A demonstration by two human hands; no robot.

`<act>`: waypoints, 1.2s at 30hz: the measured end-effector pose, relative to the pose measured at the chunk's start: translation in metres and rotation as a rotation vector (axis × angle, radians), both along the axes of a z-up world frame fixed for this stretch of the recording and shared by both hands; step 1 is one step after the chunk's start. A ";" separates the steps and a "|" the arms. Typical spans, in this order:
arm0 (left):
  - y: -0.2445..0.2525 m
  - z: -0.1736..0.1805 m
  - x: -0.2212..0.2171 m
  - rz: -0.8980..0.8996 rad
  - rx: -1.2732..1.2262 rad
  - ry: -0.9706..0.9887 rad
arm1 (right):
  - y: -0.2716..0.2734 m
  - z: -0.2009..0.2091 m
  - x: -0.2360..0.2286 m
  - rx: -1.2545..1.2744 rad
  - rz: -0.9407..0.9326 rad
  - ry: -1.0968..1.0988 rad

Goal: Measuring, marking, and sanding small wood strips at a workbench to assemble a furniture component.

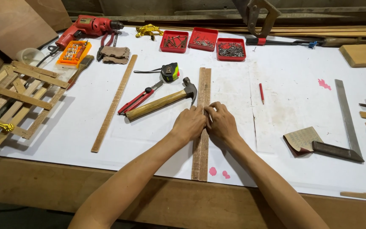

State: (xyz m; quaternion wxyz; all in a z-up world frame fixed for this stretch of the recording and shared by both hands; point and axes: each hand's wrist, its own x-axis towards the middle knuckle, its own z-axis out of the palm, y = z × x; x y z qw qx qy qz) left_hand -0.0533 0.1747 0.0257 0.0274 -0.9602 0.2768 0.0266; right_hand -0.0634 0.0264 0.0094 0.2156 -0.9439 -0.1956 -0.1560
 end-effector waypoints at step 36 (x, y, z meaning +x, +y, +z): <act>0.281 0.024 0.051 0.538 -0.451 -0.195 | 0.255 0.033 0.177 -0.245 0.711 -0.024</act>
